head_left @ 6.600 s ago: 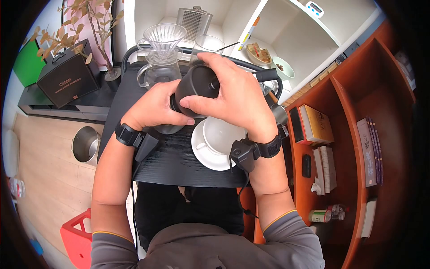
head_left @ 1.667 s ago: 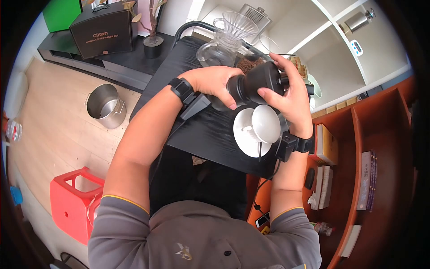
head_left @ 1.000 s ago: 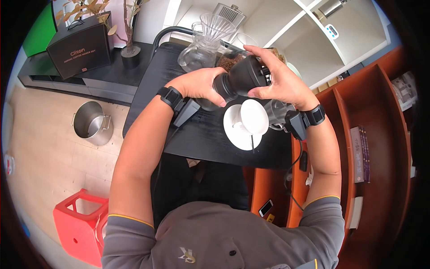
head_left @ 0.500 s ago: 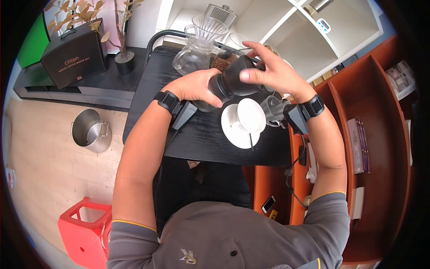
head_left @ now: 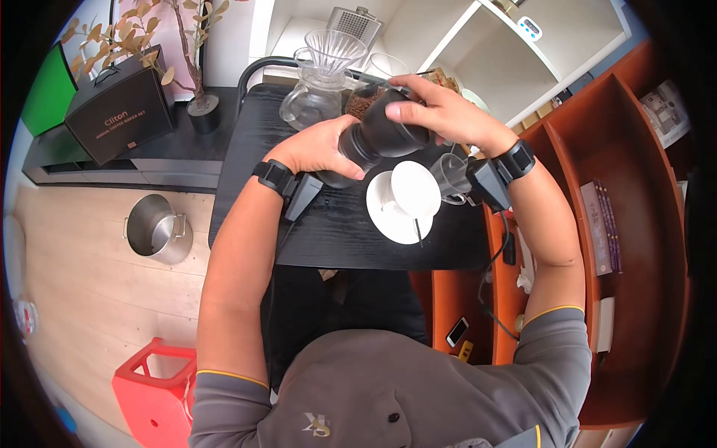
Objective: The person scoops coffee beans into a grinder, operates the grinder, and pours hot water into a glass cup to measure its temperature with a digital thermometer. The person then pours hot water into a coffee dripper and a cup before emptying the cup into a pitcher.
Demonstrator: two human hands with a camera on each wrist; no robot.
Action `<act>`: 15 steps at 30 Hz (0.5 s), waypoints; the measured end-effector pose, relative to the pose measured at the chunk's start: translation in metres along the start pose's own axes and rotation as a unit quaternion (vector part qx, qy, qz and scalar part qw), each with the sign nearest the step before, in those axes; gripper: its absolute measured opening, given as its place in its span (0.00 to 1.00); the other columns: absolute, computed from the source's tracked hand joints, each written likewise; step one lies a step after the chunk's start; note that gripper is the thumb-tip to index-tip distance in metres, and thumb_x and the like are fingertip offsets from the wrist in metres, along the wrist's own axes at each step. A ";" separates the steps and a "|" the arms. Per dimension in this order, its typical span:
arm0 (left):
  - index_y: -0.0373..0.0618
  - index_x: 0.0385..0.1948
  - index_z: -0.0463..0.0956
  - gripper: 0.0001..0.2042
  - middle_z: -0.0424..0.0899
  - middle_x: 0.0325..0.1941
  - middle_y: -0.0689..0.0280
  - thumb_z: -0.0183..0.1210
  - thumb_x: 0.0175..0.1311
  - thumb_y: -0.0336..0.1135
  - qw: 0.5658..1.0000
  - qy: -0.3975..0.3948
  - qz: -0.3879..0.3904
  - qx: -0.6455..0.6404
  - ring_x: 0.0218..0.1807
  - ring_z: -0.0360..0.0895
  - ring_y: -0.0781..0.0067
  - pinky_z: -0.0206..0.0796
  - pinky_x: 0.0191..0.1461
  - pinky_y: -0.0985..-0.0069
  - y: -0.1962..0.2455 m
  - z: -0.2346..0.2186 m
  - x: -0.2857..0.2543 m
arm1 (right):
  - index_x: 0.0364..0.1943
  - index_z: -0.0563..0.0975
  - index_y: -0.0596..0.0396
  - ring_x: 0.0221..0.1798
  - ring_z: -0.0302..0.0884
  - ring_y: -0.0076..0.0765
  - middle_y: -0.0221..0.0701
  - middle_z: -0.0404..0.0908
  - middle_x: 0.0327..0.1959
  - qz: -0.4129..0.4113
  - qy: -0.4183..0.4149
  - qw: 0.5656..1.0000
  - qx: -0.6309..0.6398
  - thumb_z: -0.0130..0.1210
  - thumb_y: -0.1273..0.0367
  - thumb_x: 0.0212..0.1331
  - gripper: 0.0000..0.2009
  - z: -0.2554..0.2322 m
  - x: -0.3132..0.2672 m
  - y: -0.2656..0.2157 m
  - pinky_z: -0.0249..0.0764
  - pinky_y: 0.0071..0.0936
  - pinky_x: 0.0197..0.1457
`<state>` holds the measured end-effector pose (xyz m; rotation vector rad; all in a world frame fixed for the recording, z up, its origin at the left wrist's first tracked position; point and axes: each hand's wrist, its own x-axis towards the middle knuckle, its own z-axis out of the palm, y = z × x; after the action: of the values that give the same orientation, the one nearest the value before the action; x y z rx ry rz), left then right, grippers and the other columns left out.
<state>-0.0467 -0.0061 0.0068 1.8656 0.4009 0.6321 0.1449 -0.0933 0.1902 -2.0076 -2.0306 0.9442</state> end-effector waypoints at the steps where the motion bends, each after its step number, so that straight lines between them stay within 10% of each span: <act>1: 0.35 0.61 0.67 0.43 0.81 0.54 0.57 0.78 0.38 0.40 1.000 0.000 -0.001 0.001 0.58 0.76 0.65 0.66 0.64 0.70 0.000 -0.001 -0.001 | 0.72 0.63 0.51 0.56 0.74 0.40 0.43 0.72 0.58 -0.183 0.023 0.982 -0.032 0.65 0.47 0.54 0.43 0.000 0.010 0.023 0.72 0.33 0.60; 6: 0.36 0.60 0.68 0.42 0.81 0.53 0.58 0.78 0.38 0.40 1.000 -0.012 -0.012 -0.003 0.57 0.76 0.66 0.66 0.64 0.71 0.004 -0.002 -0.001 | 0.71 0.63 0.58 0.60 0.75 0.44 0.49 0.76 0.55 -0.178 0.097 0.978 -0.054 0.66 0.44 0.49 0.48 0.001 0.006 0.013 0.71 0.37 0.62; 8: 0.36 0.59 0.69 0.42 0.81 0.52 0.59 0.78 0.38 0.40 1.000 -0.014 -0.010 -0.007 0.56 0.77 0.67 0.66 0.64 0.71 0.001 0.000 0.001 | 0.71 0.63 0.55 0.58 0.74 0.41 0.46 0.70 0.61 0.048 0.044 0.998 -0.023 0.68 0.49 0.52 0.45 0.001 0.000 -0.007 0.70 0.35 0.63; 10: 0.36 0.59 0.69 0.41 0.81 0.52 0.59 0.78 0.38 0.40 1.000 -0.012 -0.009 -0.010 0.56 0.77 0.67 0.66 0.64 0.71 -0.002 -0.001 0.000 | 0.71 0.63 0.57 0.51 0.79 0.39 0.48 0.70 0.61 0.027 0.025 0.999 -0.027 0.67 0.45 0.51 0.47 0.002 0.009 0.008 0.77 0.31 0.52; 12: 0.35 0.58 0.70 0.42 0.82 0.51 0.55 0.78 0.37 0.43 1.000 -0.001 -0.004 -0.014 0.55 0.79 0.63 0.69 0.61 0.70 -0.001 -0.001 -0.001 | 0.71 0.63 0.58 0.38 0.81 0.32 0.49 0.71 0.59 -0.320 0.103 0.929 -0.156 0.63 0.38 0.51 0.49 0.003 0.029 0.039 0.76 0.24 0.31; 15: 0.35 0.58 0.70 0.42 0.82 0.50 0.56 0.78 0.37 0.42 1.000 -0.004 0.000 -0.008 0.54 0.79 0.63 0.70 0.60 0.70 -0.001 -0.002 0.000 | 0.71 0.63 0.58 0.45 0.80 0.39 0.48 0.72 0.59 -0.160 0.096 0.978 -0.095 0.66 0.45 0.49 0.47 0.007 0.007 0.009 0.77 0.31 0.44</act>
<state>-0.0479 -0.0047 0.0061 1.8522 0.3899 0.6257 0.1485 -0.0898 0.1771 -1.6978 -2.3078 0.4915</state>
